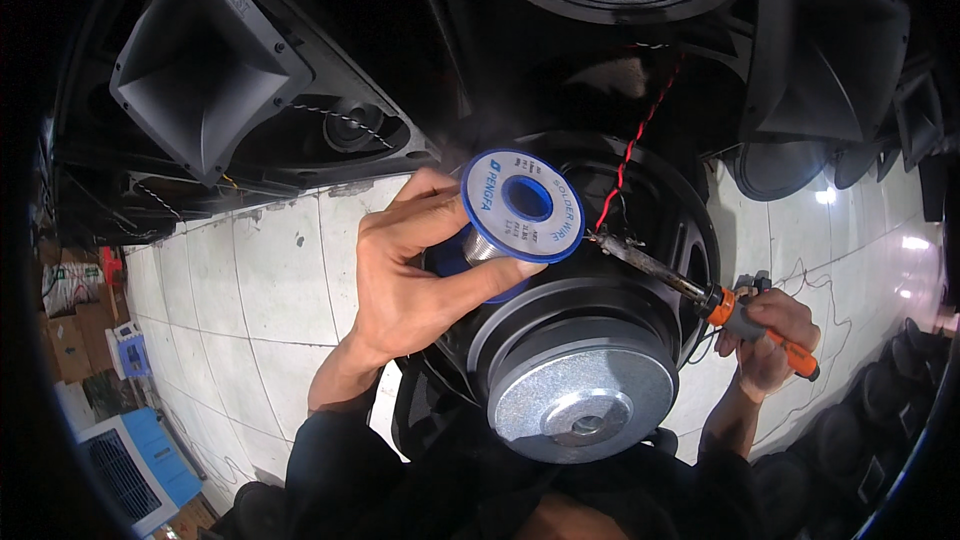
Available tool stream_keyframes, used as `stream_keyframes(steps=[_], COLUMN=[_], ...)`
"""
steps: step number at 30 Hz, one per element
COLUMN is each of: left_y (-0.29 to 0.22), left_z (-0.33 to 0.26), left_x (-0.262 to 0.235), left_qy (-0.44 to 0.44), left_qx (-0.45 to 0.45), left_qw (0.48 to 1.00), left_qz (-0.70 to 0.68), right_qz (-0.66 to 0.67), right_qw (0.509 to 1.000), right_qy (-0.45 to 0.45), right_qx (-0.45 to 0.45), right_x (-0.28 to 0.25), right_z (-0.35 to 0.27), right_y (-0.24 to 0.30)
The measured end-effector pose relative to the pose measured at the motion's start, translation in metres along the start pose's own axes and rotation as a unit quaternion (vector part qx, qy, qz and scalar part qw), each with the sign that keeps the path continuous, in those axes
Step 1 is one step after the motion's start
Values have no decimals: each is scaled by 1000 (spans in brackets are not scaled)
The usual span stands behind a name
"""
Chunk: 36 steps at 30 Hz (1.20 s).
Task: The person sits on the floor and solders wires to a speaker terminal using a soldering iron and solder wire. They then connect red and black wires to the speaker terminals and continue soldering connections.
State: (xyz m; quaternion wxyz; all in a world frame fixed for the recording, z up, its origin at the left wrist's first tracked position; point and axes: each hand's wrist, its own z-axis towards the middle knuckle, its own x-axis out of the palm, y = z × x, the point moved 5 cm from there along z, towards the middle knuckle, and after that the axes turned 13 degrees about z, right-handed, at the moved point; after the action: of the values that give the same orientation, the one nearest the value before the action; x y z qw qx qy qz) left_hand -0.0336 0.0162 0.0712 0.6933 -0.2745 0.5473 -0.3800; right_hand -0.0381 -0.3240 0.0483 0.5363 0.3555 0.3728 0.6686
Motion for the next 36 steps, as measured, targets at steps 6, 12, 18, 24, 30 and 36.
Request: stream_keyframes(steps=[6,12,18,24,30,36], left_y=[0,-1,2,2,2,1], left_z=[-1,0,-2,-2,-3,-5], left_x=[-1,0,1,2,3,3], left_qy=[2,3,-1,-5,-3,-13], left_qx=[3,8,12,8,1,-6], left_qw=[1000,1000,1000,1000,1000,1000], left_qz=[15,22,22,16,9,-4], right_qz=[-60,-86,-99,-112,-108,-112], right_qw=[997,992,987,986,988,988], right_qy=[39,87,104,102,95,87], right_qx=[-5,-39,-68,-69,-59,-61], right_x=[7,11,12,10,7,5], right_z=[0,6,6,7,4,2], right_y=[11,19,20,20,19,19])
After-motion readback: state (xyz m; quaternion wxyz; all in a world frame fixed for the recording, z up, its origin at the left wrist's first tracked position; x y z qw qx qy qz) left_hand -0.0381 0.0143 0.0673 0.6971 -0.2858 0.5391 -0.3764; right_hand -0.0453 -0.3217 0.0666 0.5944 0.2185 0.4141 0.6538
